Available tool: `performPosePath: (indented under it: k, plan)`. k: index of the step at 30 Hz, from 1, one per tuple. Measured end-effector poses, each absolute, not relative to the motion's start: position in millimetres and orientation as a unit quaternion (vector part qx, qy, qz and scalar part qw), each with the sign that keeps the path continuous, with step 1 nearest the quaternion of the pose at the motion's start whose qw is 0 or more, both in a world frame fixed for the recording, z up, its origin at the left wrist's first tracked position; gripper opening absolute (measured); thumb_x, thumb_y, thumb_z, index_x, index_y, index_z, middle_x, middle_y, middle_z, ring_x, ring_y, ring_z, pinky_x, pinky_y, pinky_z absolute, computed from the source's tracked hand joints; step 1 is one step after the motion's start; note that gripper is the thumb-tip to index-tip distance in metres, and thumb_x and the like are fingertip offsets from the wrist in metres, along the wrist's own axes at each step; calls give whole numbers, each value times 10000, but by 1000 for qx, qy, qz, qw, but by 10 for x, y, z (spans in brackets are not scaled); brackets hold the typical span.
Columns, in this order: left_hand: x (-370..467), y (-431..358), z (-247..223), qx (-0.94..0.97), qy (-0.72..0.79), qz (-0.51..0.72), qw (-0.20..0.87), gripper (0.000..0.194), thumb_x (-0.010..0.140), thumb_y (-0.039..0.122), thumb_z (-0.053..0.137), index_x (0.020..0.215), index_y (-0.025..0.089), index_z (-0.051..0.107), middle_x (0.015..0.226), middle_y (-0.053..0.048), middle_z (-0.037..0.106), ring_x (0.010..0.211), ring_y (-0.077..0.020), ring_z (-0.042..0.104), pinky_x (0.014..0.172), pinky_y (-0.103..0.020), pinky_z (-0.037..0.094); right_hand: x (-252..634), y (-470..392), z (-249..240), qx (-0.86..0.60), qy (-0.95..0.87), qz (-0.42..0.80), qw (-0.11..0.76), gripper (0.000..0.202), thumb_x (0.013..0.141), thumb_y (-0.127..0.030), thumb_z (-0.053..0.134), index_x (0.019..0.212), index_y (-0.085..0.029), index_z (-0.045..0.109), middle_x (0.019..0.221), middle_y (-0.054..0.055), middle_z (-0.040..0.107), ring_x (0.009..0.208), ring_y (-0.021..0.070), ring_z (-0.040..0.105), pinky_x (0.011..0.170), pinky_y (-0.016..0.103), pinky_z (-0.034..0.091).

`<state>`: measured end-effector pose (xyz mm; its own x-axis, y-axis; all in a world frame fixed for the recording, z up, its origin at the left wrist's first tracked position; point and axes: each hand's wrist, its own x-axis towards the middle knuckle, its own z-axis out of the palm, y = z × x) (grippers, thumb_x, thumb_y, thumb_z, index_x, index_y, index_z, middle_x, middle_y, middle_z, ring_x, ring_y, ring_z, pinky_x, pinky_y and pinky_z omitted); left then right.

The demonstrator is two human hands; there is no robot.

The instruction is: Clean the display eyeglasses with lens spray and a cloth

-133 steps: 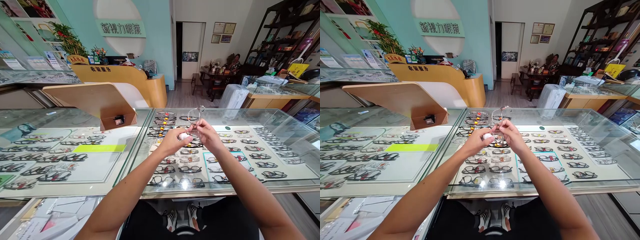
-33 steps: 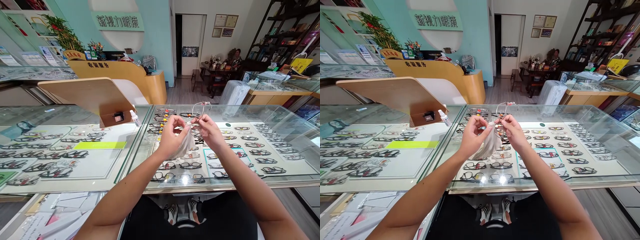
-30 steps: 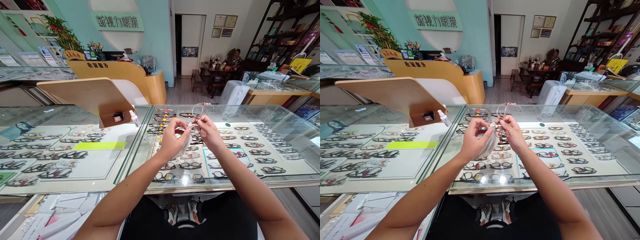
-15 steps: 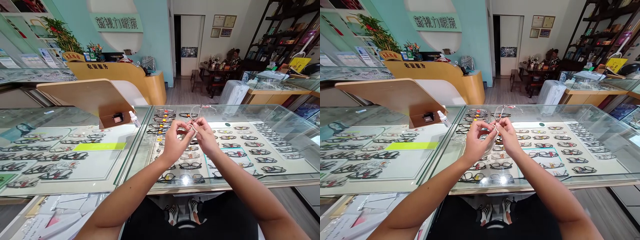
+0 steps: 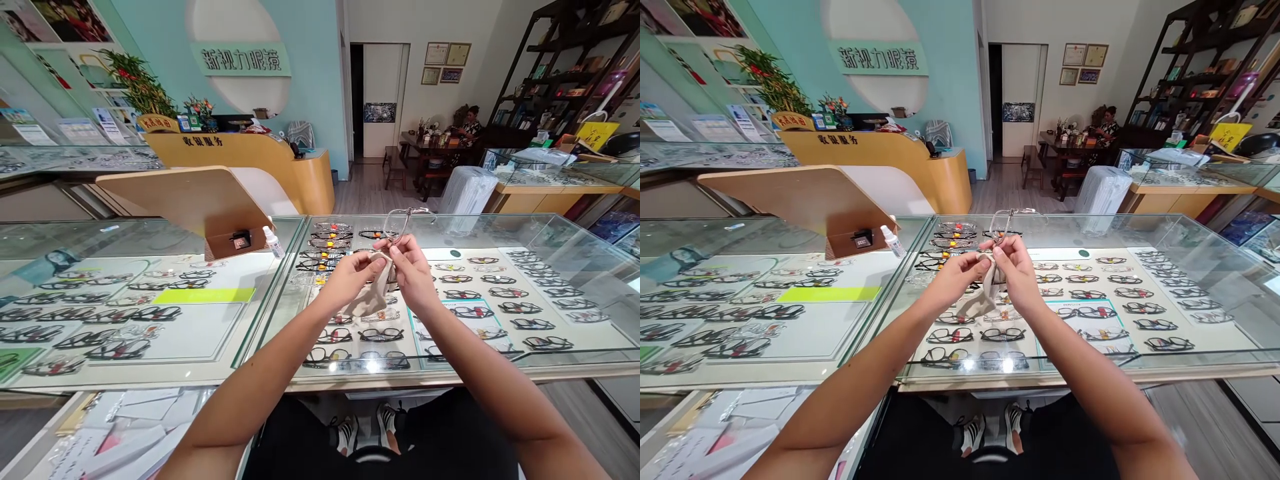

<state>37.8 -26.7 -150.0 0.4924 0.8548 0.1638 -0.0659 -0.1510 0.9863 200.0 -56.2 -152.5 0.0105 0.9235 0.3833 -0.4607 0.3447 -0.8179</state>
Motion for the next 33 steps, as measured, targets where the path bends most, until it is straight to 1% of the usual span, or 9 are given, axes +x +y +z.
performPosePath:
  k: [3,5,8,10,13,16,21,25,33]
  plan:
    - [399,-280,-1364,558,257,420,668,583,744,615,1005,969,136,761,901,-31,717,821,-163,655,807,-296,539,1989,-558,-1400,-222,-460,537,671,423,886,-514,917,970,-275,578,1087,-6,797,828,148,721,676,266,598]
    - [405,-288,-1197,505,233,424,715,568,685,504,1072,980,122,773,859,-22,714,756,-126,651,743,-252,551,1979,-527,-1235,-209,-455,546,672,453,851,-509,945,956,-269,576,1069,-5,798,843,149,734,688,262,618]
    - [424,-276,-849,455,186,431,756,462,692,342,1085,954,127,771,783,12,674,610,-56,567,562,-172,473,1938,-475,-852,-168,-479,520,687,437,846,-480,953,942,-272,580,1039,-11,800,830,136,730,713,251,628]
    - [461,-266,-590,459,141,448,754,387,737,301,1055,964,158,777,836,4,703,622,-63,597,514,-167,453,1884,-468,-547,-129,-509,465,712,365,898,-436,908,933,-287,577,1025,-21,797,847,137,726,772,263,638]
    - [543,-269,-270,514,85,491,698,396,793,386,1024,1068,214,797,1011,-27,775,870,-158,745,680,-224,586,1777,-511,-162,-82,-538,372,752,166,1033,-339,741,969,-311,590,1064,-20,784,948,159,736,910,320,645]
    - [601,-279,-124,575,86,539,609,499,800,557,1002,1101,215,800,1095,-45,803,1060,-214,771,825,-265,620,1684,-548,10,-52,-544,314,776,95,1083,-280,630,1002,-322,606,1107,-9,768,1076,173,740,1019,350,622]
    - [530,-180,-160,624,159,533,549,614,803,757,910,966,175,798,936,-56,795,888,-207,764,700,-268,590,1645,-418,-74,-105,-545,310,771,204,1034,-443,708,1023,-333,538,1148,17,758,1176,234,735,1044,438,634]
    - [382,-5,-167,620,153,487,596,563,756,677,990,880,178,758,884,-56,769,869,-215,763,712,-293,606,1668,-255,-152,-140,-550,344,747,305,1003,-511,744,999,-316,509,1169,5,738,1221,237,729,1039,451,637]
    - [472,128,-238,582,108,507,627,428,762,403,1018,1016,203,738,991,-44,757,978,-218,769,837,-312,640,1704,-84,-171,-147,-526,370,752,303,998,-506,723,998,-324,481,1129,14,766,1194,253,731,1072,486,630]
